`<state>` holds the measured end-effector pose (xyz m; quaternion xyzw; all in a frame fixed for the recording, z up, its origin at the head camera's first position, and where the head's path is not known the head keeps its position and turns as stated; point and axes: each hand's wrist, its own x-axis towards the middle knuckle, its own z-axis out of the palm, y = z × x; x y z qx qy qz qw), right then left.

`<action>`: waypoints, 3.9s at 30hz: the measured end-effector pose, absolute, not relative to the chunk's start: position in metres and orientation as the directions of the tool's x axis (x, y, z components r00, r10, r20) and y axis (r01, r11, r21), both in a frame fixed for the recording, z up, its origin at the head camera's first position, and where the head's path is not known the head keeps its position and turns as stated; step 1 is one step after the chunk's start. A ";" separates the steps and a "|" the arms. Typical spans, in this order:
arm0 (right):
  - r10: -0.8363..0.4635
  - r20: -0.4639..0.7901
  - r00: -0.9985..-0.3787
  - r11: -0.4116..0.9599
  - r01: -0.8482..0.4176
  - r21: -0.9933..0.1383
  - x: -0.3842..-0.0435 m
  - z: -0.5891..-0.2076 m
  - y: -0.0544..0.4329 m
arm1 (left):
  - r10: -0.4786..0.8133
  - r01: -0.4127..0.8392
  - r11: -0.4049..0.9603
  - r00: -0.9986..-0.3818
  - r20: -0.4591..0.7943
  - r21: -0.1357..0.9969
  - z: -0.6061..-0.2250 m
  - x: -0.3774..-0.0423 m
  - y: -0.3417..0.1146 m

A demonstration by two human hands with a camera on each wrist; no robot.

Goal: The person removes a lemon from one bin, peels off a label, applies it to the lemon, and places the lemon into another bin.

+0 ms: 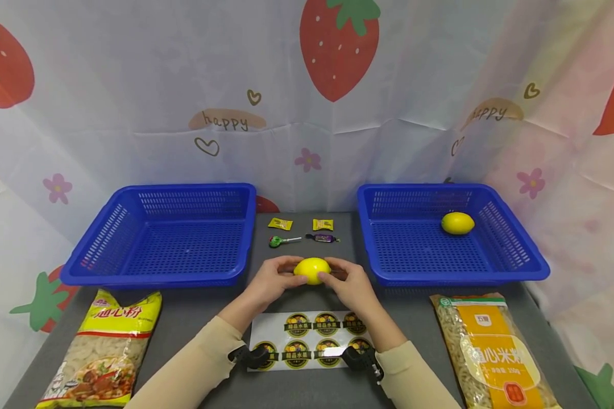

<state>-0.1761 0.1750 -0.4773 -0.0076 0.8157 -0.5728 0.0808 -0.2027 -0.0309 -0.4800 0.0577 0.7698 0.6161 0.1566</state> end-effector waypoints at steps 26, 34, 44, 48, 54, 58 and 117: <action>-0.102 -0.147 -0.984 0.360 0.101 -0.927 -0.180 -0.487 0.175 | 0.254 -0.079 0.342 -0.952 -0.173 0.936 -0.486 -0.203 -0.031; -0.083 -0.100 -0.992 0.442 0.053 -0.895 -0.174 -0.479 0.181 | 0.256 -0.083 0.395 -0.947 -0.196 0.915 -0.484 -0.194 -0.044; -0.111 0.037 -0.993 0.516 -0.090 -0.852 -0.145 -0.476 0.175 | 0.332 0.073 0.573 -0.932 -0.149 0.816 -0.473 -0.168 -0.058; -0.246 -0.022 -0.969 0.625 -0.141 -0.768 -0.138 -0.476 0.173 | 0.378 0.104 0.592 -0.912 -0.162 0.799 -0.470 -0.161 -0.060; -0.294 -0.147 -0.944 0.811 -0.165 -0.561 -0.136 -0.474 0.173 | 0.383 0.107 0.587 -0.910 -0.159 0.802 -0.466 -0.156 -0.063; -0.300 -0.169 -0.939 0.849 -0.182 -0.496 -0.137 -0.474 0.172 | 0.391 0.114 0.566 -0.909 -0.144 0.816 -0.462 -0.154 -0.064; -0.662 -0.137 -0.737 0.454 -0.248 -0.856 -0.170 -0.447 0.179 | 0.475 0.548 0.599 -0.830 0.292 0.583 -0.431 -0.139 -0.061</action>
